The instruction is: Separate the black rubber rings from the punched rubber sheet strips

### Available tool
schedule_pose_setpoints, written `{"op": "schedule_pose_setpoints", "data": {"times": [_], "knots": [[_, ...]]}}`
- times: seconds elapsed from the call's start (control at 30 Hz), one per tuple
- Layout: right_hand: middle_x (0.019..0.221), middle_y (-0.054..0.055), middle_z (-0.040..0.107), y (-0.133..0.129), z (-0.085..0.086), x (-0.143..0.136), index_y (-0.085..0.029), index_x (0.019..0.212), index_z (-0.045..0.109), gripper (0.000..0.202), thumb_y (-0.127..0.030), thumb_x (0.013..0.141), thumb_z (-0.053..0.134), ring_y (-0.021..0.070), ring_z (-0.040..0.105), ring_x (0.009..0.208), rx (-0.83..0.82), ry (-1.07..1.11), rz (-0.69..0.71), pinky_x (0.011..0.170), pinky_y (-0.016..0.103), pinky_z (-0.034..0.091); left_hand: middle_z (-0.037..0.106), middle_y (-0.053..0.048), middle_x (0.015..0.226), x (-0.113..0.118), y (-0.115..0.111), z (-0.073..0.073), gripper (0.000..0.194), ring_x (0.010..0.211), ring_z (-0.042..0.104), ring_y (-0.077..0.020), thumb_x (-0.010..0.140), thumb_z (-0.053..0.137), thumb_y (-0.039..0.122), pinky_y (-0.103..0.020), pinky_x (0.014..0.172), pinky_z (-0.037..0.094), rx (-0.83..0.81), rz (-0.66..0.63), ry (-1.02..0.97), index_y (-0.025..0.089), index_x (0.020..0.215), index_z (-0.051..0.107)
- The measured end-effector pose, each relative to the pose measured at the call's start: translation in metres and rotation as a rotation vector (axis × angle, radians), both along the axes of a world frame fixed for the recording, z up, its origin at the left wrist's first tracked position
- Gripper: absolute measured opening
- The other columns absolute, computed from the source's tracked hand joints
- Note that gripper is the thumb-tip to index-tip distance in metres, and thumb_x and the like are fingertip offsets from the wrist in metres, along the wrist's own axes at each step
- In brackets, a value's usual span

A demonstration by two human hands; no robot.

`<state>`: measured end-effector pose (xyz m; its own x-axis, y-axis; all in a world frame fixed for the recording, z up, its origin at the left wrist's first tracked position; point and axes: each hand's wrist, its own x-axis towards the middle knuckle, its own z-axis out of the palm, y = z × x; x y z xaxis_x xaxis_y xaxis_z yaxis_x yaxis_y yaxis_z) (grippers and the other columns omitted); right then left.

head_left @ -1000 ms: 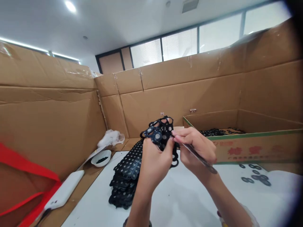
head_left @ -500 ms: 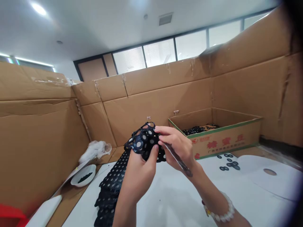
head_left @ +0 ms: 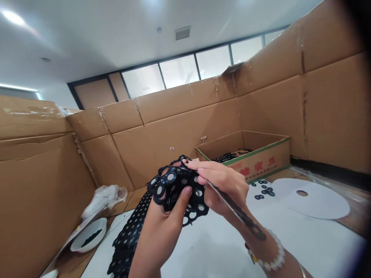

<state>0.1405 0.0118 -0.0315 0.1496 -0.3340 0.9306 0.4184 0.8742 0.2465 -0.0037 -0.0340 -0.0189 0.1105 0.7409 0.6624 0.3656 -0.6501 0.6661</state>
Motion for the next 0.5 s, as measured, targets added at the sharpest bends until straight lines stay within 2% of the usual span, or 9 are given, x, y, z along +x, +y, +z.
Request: {"op": "schedule_pose_setpoints", "data": {"times": [0.1,0.2,0.27,0.37,0.43,0.5], "knots": [[0.074,0.006,0.074,-0.010,0.007,0.003,-0.015,0.093,0.062,0.030,0.008,0.079,0.049,0.0205,0.077,0.083,-0.045,0.040,0.101,0.074,0.029,0.066,0.061,-0.007,0.138,0.001,-0.003,-0.003,0.036,0.139,0.043,-0.0291,0.090,0.062,0.041,-0.044,0.112,0.040,0.058,0.034,0.068,0.028,0.124,0.064],[0.079,0.006,0.074,-0.014,0.012,0.009,-0.016,0.091,0.063,0.029,0.007,0.079,0.051,0.0181,0.076,0.079,-0.019,0.112,0.072,0.070,0.026,0.064,0.059,-0.007,0.139,0.002,-0.002,-0.006,0.033,0.139,0.043,-0.0302,0.092,0.060,0.040,-0.047,0.112,0.038,0.070,0.044,0.148,0.028,0.122,0.064],[0.083,0.006,0.075,-0.015,0.012,0.013,-0.018,0.093,0.063,0.027,0.004,0.081,0.053,0.0169,0.075,0.080,-0.049,0.118,0.055,0.067,0.025,0.063,0.058,-0.009,0.138,0.002,0.002,-0.007,0.037,0.136,0.045,-0.0315,0.090,0.061,0.043,-0.048,0.112,0.037,0.033,0.028,0.146,0.027,0.123,0.063],[0.086,0.004,0.075,-0.014,0.012,0.018,-0.020,0.095,0.063,0.027,0.003,0.085,0.052,0.0151,0.074,0.080,-0.144,0.115,0.063,0.066,0.023,0.061,0.062,-0.011,0.131,-0.003,0.008,-0.008,0.045,0.125,0.055,-0.0323,0.086,0.064,0.048,-0.047,0.105,0.046,-0.077,0.003,0.094,0.024,0.123,0.060],[0.084,0.002,0.074,-0.012,0.012,0.022,-0.021,0.094,0.063,0.026,0.001,0.086,0.052,0.0143,0.074,0.077,-0.175,0.157,0.057,0.064,0.023,0.061,0.066,-0.011,0.124,-0.006,0.010,-0.007,0.042,0.117,0.061,-0.0296,0.087,0.064,0.049,-0.043,0.099,0.051,-0.134,-0.040,0.083,0.023,0.120,0.060],[0.082,0.001,0.073,-0.010,0.012,0.026,-0.022,0.092,0.064,0.023,-0.002,0.087,0.054,0.0143,0.073,0.074,-0.203,0.214,0.027,0.061,0.024,0.060,0.068,-0.008,0.122,-0.008,0.010,-0.003,0.035,0.115,0.062,-0.0255,0.090,0.061,0.046,-0.037,0.099,0.050,-0.145,-0.118,0.079,0.023,0.117,0.060]]}}
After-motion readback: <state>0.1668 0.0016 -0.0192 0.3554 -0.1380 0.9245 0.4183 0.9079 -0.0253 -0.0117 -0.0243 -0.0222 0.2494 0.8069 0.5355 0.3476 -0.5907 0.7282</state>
